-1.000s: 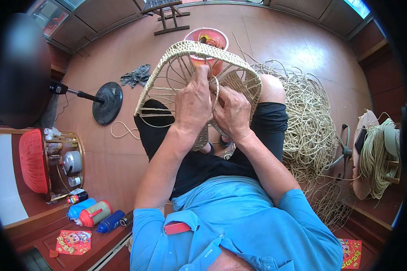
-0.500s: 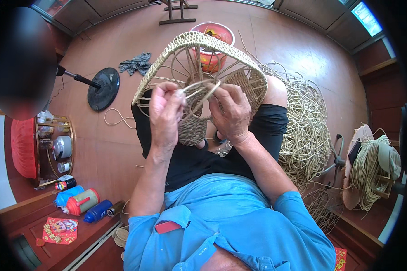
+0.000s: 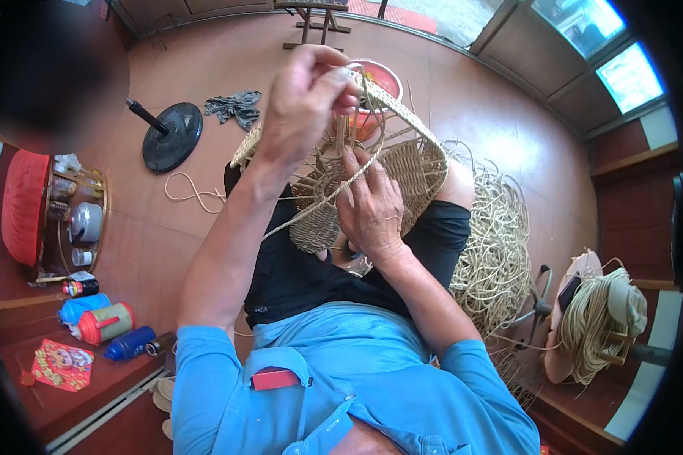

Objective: The recorder is weaving a basket or similar craft object using natural fibers by hand.

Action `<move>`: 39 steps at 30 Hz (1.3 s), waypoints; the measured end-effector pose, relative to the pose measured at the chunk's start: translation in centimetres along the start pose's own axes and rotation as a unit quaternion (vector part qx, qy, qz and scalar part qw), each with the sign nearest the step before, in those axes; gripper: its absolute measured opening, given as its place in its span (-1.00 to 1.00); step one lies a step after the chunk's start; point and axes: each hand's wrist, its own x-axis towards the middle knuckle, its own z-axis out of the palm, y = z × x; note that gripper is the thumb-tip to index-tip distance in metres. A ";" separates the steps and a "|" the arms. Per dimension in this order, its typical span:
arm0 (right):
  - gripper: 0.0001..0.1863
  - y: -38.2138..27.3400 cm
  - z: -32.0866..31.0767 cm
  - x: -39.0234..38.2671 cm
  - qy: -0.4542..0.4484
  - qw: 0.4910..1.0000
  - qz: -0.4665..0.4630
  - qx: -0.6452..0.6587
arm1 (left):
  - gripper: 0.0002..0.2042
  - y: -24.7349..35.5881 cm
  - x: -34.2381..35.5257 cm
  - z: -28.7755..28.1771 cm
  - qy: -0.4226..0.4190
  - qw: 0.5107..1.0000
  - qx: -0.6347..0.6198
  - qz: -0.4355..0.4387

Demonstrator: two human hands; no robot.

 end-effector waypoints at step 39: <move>-0.86 -0.4 1.8 3.3 0.108 0.993 0.031 0.034 | -0.88 12.0 -28.8 -49.9 0.399 0.844 0.318 -0.168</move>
